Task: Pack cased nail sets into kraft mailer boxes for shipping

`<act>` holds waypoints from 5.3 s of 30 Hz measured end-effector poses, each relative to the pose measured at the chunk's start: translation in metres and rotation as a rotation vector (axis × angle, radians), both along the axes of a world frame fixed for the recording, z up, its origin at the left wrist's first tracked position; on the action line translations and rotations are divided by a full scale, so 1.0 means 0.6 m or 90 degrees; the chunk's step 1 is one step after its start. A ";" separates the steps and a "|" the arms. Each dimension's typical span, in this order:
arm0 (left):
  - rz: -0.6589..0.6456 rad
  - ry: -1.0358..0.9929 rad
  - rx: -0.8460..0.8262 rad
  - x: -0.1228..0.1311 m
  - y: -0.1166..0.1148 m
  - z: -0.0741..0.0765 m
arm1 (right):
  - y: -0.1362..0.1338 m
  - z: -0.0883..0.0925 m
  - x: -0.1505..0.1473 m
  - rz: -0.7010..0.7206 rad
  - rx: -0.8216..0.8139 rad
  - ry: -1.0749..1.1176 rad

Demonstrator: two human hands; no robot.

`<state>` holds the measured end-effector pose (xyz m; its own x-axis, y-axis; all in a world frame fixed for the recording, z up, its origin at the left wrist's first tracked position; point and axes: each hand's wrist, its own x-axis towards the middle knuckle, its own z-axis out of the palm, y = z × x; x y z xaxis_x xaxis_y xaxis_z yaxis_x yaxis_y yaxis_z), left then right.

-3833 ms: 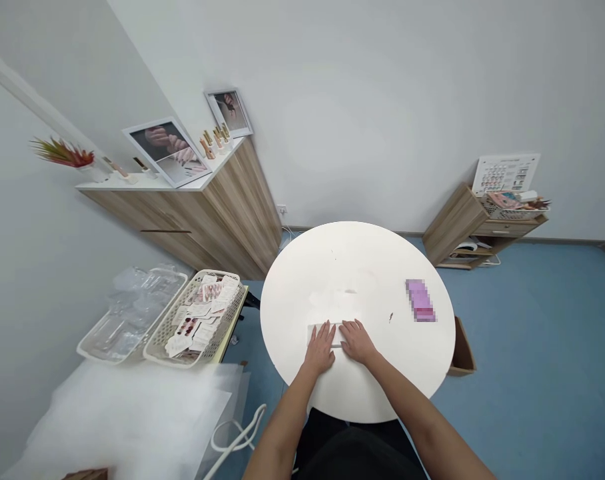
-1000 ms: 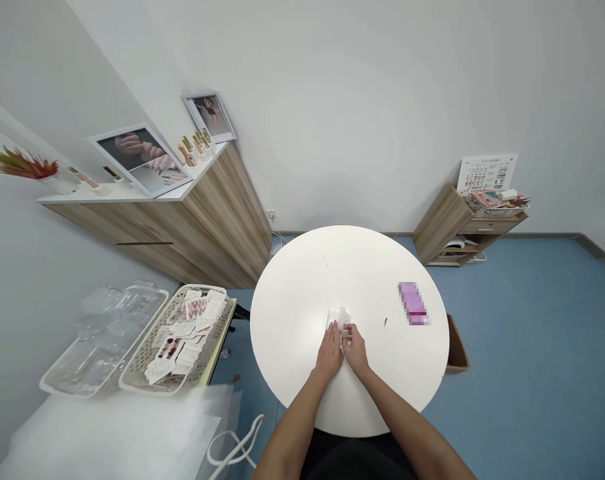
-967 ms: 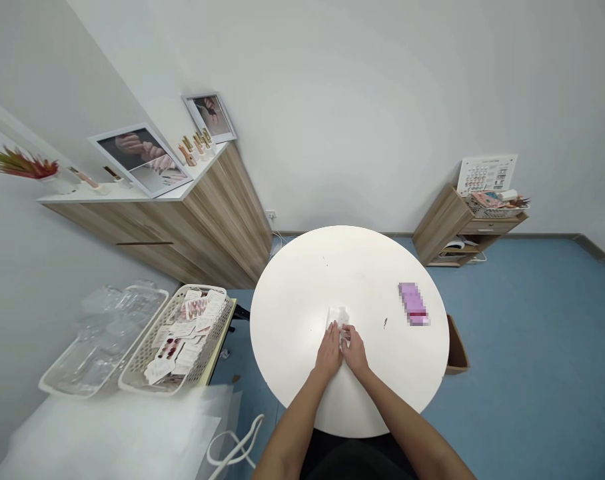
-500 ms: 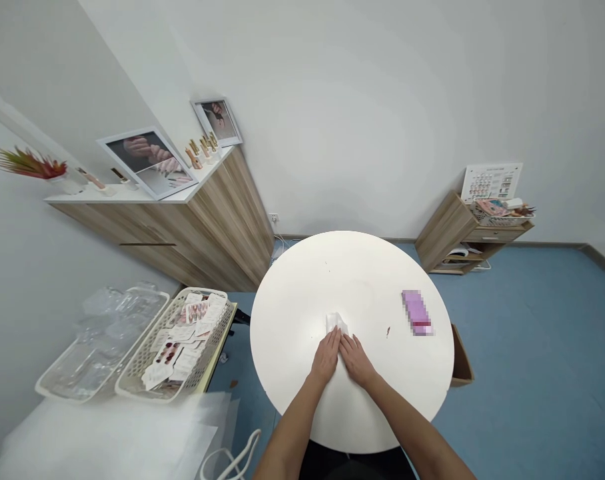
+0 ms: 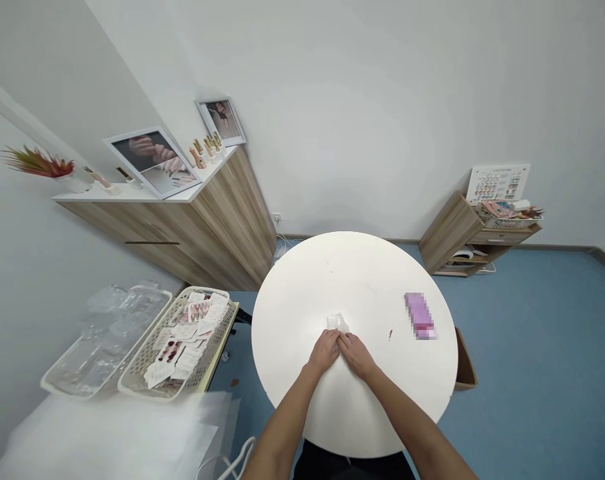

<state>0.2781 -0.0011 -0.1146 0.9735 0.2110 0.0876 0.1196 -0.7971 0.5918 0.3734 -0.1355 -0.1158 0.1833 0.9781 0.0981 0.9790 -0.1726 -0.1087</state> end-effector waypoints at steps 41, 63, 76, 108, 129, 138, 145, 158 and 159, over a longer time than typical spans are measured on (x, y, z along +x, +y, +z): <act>0.084 0.137 0.249 0.008 -0.007 -0.014 | 0.040 -0.021 0.028 -0.206 0.042 0.107; 0.586 0.009 0.034 -0.310 -0.056 0.165 | 0.129 0.105 -0.123 0.144 -0.037 0.326; 1.041 -0.002 0.111 -0.764 -0.212 0.272 | 0.197 0.227 -0.576 0.654 -0.092 0.375; 0.907 0.142 0.091 -1.112 -0.119 0.302 | 0.299 0.285 -0.956 0.761 0.015 0.142; 0.698 -0.019 0.516 -0.883 -0.086 0.412 | 0.266 0.432 -0.649 0.526 0.374 -0.063; 0.414 -0.130 0.458 -0.558 -0.037 0.371 | 0.112 0.384 -0.303 0.187 0.319 -0.101; 0.269 -0.107 0.376 -0.354 -0.081 0.267 | -0.029 0.280 -0.117 0.006 0.208 -0.048; 0.198 0.115 0.206 -0.312 -0.157 0.022 | -0.162 0.073 -0.089 -0.125 -0.145 0.214; 0.203 0.128 0.199 -0.314 -0.160 0.018 | -0.166 0.068 -0.090 -0.138 -0.152 0.228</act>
